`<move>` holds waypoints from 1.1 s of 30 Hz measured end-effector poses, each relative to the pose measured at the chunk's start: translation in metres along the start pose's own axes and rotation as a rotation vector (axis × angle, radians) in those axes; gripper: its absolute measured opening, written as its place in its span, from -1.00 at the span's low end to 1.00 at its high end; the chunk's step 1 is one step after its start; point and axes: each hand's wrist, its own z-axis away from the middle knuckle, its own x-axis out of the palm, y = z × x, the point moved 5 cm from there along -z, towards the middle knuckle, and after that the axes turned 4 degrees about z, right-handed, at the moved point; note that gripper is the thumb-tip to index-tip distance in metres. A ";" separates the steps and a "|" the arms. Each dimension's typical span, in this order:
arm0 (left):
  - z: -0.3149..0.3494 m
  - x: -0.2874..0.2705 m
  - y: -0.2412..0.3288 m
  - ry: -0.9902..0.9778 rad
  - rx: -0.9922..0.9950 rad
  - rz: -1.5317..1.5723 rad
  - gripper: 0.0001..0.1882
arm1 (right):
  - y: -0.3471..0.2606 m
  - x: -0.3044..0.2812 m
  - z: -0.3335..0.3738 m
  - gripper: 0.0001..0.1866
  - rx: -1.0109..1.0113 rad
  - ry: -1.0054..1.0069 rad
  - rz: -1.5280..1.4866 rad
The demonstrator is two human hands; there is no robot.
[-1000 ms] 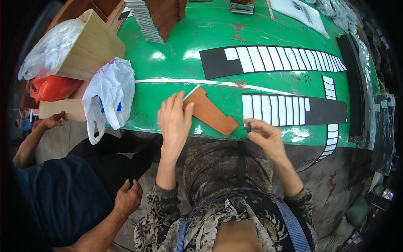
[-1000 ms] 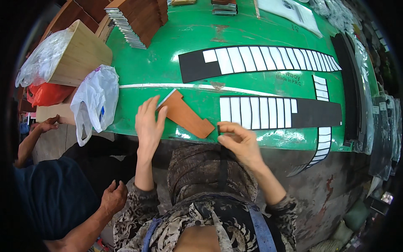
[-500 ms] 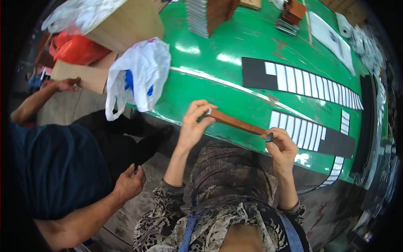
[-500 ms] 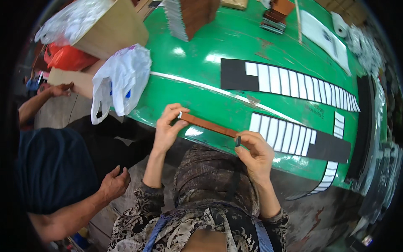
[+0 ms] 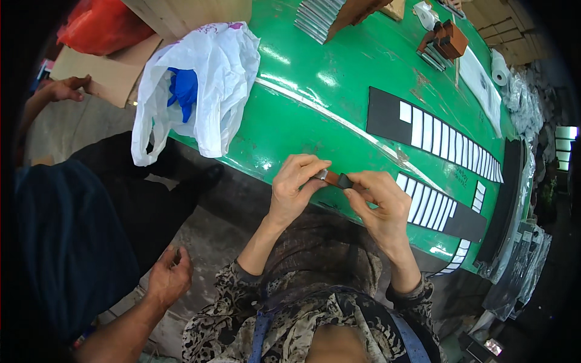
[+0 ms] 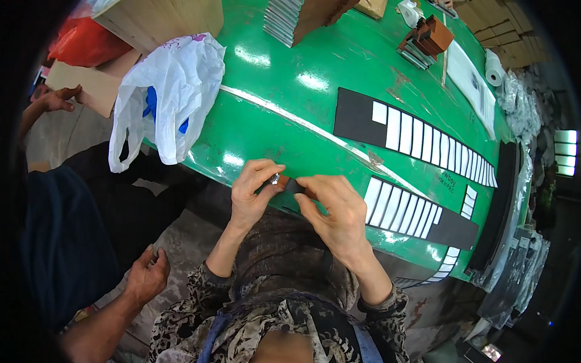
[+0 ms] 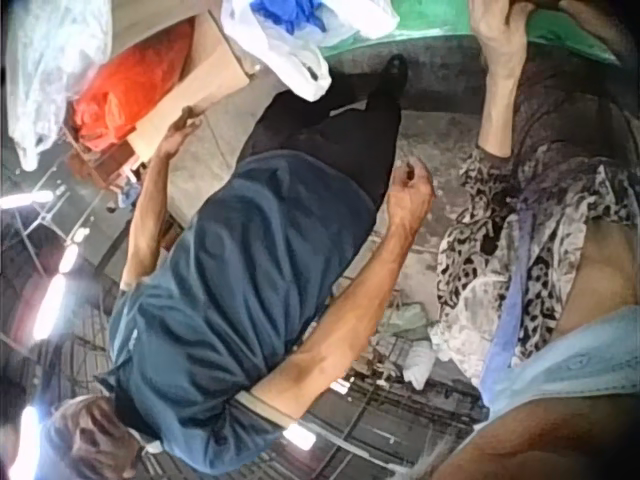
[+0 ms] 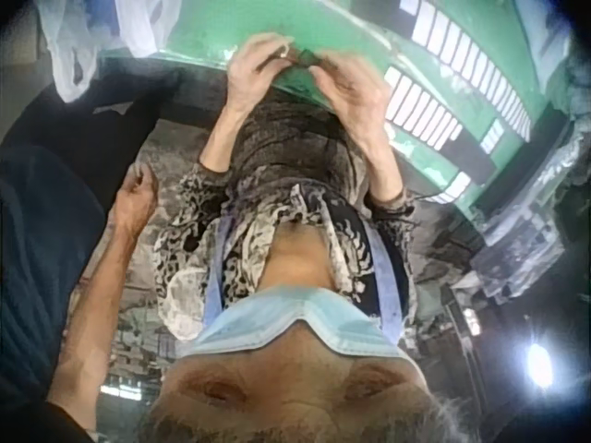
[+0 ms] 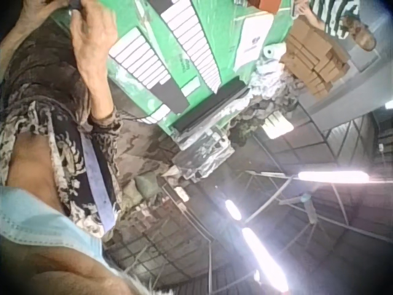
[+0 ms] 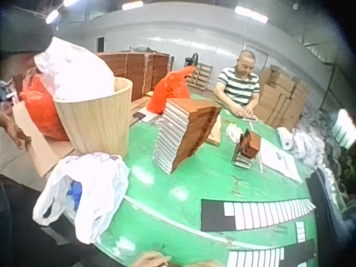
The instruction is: Applying adhesive labels to wooden furniture components on a production line.
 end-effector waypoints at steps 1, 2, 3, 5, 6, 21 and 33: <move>-0.001 0.000 0.000 0.000 0.006 0.002 -0.56 | -0.001 0.001 -0.001 -0.69 -0.031 0.004 0.035; -0.001 0.000 0.000 -0.001 0.004 0.002 -0.56 | -0.002 0.002 -0.002 -0.69 -0.039 -0.005 0.059; -0.001 -0.001 0.000 -0.004 0.005 -0.002 -0.56 | -0.003 0.004 -0.003 -0.68 -0.050 -0.010 0.080; -0.001 -0.001 -0.001 -0.004 0.008 -0.007 -0.56 | -0.004 0.006 -0.003 -0.68 -0.061 -0.020 0.111; 0.000 -0.001 -0.002 -0.004 0.010 -0.010 -0.56 | -0.005 0.006 -0.004 -0.68 -0.061 -0.022 0.120; -0.002 -0.002 -0.001 0.002 0.034 -0.020 -0.60 | -0.004 0.011 -0.006 -0.69 -0.053 -0.015 0.136; -0.002 -0.001 -0.001 -0.011 0.021 -0.023 -0.60 | -0.002 0.012 -0.006 -0.69 -0.041 -0.009 0.127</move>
